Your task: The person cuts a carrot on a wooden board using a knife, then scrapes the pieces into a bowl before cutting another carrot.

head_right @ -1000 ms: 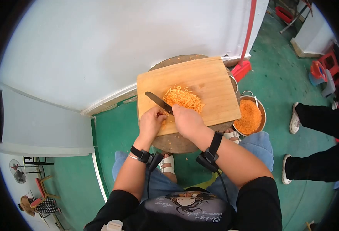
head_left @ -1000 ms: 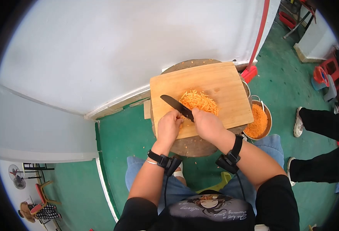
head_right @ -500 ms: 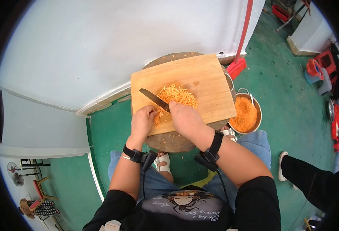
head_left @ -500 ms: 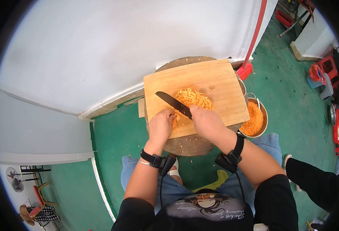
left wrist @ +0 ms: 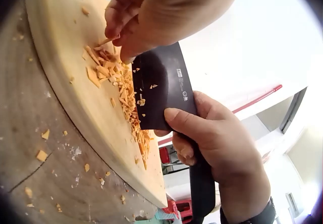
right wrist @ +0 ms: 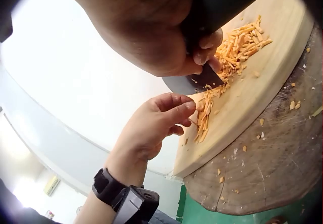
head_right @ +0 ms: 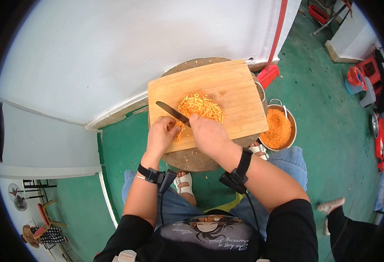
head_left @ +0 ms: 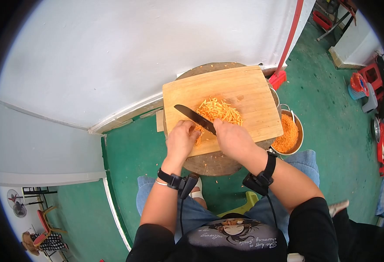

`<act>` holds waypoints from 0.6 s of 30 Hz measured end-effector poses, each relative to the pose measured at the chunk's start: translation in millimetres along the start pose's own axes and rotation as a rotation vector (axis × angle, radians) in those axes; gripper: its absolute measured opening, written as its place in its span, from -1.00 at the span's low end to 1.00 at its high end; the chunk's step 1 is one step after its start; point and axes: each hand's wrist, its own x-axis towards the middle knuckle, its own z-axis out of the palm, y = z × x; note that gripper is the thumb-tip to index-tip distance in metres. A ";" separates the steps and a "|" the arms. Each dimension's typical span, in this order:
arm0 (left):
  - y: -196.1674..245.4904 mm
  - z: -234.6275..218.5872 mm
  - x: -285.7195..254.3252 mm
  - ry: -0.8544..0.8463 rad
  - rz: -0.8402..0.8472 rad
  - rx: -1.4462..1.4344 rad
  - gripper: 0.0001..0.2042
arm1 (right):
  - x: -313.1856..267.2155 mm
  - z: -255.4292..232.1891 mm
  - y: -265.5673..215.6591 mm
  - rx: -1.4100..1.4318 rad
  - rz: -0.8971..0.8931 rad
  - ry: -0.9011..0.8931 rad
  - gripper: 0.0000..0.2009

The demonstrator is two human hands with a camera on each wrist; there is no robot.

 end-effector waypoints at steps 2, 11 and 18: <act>1.5 3.3 -0.7 -0.017 0.006 -0.019 -0.83 | -0.4 1.1 -2.5 -0.001 0.011 -0.021 -0.90; 0.5 9.0 -0.9 -0.067 0.056 -0.019 -0.90 | 4.5 16.3 -7.2 -0.053 -0.060 0.048 -0.92; 4.9 10.2 -1.0 -0.055 0.080 0.014 -0.91 | 8.5 16.1 -0.4 -0.049 -0.076 0.077 -0.92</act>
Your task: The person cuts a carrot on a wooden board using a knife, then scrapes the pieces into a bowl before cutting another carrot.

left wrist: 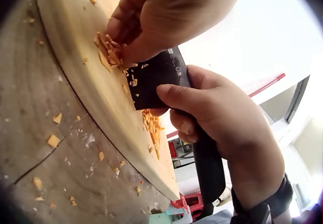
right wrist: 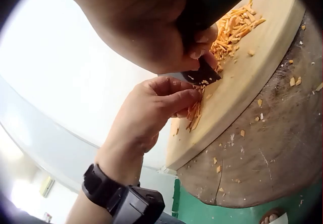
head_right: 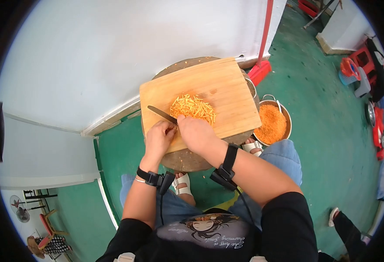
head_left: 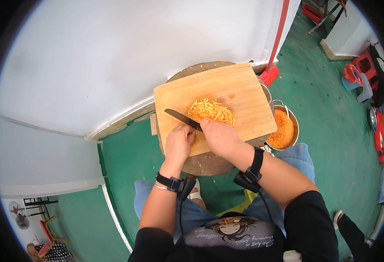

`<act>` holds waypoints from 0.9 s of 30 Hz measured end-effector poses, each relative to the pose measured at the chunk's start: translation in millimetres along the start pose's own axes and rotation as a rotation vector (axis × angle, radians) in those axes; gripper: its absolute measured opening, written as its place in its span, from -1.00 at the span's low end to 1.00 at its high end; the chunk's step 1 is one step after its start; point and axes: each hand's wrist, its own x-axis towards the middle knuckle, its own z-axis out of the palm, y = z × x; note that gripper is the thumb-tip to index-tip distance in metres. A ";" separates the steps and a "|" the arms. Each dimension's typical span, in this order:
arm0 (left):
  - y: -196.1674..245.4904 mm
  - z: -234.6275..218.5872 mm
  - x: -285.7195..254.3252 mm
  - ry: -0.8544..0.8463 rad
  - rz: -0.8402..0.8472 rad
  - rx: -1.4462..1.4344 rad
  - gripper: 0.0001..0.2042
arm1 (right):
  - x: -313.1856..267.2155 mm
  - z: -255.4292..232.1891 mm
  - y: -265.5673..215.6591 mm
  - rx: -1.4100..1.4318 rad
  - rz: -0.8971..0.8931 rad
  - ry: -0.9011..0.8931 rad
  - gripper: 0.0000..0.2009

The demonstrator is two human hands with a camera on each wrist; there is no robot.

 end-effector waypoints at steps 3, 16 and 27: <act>-2.6 0.4 -0.8 0.005 0.020 -0.026 -0.92 | -5.5 -7.3 -1.3 0.005 -0.005 0.014 -0.92; 1.1 -0.2 2.7 -0.024 0.044 0.001 -0.95 | -6.3 0.9 -0.3 0.012 -0.014 0.033 -0.93; -1.4 -0.9 1.5 -0.013 0.060 0.025 -0.94 | -11.5 -1.9 -3.5 -0.034 0.003 -0.023 -0.90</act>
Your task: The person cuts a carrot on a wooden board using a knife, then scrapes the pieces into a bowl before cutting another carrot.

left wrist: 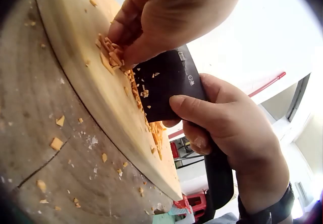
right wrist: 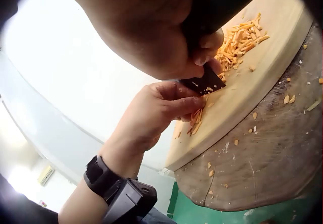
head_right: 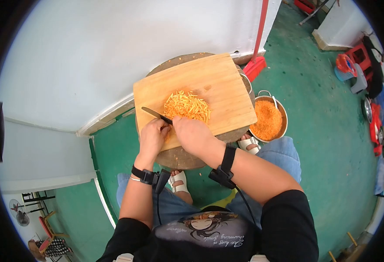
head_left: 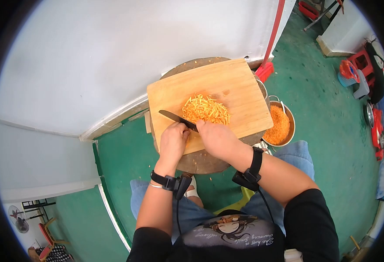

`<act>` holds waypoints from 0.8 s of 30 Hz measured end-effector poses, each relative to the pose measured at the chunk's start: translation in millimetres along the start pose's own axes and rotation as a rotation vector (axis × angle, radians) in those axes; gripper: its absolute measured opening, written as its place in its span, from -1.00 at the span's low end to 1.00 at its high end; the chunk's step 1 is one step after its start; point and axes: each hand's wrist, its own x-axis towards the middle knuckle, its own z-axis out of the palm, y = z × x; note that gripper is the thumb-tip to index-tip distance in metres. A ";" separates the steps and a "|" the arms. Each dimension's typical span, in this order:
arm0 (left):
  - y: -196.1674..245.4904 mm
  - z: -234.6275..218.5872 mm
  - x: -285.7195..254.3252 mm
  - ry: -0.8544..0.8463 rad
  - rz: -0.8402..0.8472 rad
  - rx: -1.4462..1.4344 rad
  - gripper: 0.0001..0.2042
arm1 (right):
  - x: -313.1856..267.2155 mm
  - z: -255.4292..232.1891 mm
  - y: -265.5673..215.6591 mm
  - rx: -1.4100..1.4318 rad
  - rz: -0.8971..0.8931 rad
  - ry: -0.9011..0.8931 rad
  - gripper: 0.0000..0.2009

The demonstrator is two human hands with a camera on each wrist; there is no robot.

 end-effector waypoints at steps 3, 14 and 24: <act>0.0 -1.0 0.4 -0.020 -0.014 -0.018 -0.94 | 5.6 1.4 -2.7 0.069 0.020 -0.021 -0.91; -1.2 0.0 -1.5 -0.002 -0.006 -0.035 -0.93 | 9.3 3.0 4.8 0.095 0.003 0.027 -0.92; 1.2 -1.3 -1.4 -0.020 -0.016 0.034 -0.94 | 11.0 10.0 -3.2 0.059 -0.037 0.073 -0.92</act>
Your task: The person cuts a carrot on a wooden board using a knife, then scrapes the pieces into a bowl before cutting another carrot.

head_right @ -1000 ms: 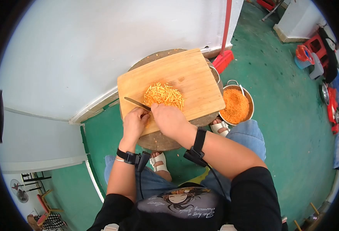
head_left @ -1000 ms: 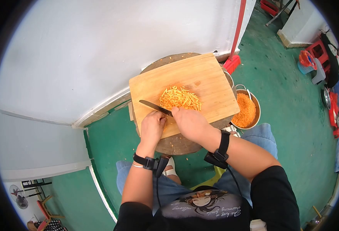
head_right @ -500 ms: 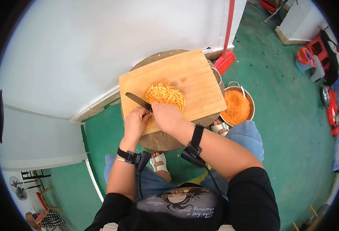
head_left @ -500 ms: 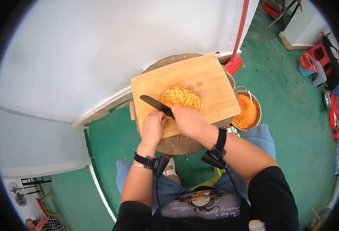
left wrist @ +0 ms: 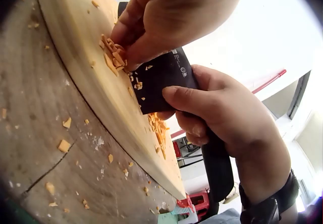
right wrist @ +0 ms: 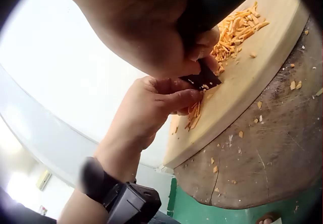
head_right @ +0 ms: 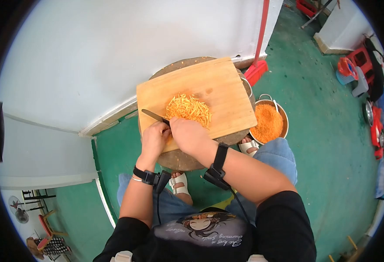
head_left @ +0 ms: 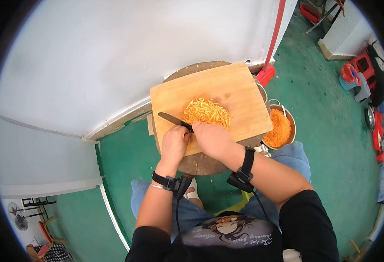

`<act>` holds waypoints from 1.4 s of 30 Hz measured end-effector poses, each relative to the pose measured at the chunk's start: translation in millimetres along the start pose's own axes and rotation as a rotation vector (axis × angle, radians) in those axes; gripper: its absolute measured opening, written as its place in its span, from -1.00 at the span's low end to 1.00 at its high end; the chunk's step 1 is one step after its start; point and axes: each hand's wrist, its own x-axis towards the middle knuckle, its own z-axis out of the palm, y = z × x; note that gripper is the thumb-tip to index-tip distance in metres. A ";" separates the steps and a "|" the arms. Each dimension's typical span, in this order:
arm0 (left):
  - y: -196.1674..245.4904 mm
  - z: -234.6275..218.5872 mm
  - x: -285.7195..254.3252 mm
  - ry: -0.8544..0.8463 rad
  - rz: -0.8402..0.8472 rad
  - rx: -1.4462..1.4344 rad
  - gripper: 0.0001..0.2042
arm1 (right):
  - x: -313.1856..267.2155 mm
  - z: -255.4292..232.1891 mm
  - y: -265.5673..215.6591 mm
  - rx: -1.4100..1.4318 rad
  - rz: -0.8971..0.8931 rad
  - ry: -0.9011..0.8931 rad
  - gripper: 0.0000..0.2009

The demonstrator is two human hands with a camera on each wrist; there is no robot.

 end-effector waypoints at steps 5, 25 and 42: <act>3.8 -2.5 -3.6 0.018 0.042 -0.040 -0.92 | 3.1 2.7 9.6 0.113 0.083 -0.044 -0.91; 2.1 4.1 -2.2 0.050 0.057 -0.003 -0.93 | -0.6 1.2 11.7 0.141 0.054 -0.028 -0.92; 0.7 2.9 -1.8 0.050 0.047 -0.053 -0.94 | -2.6 -10.2 3.7 0.008 0.029 -0.031 -0.92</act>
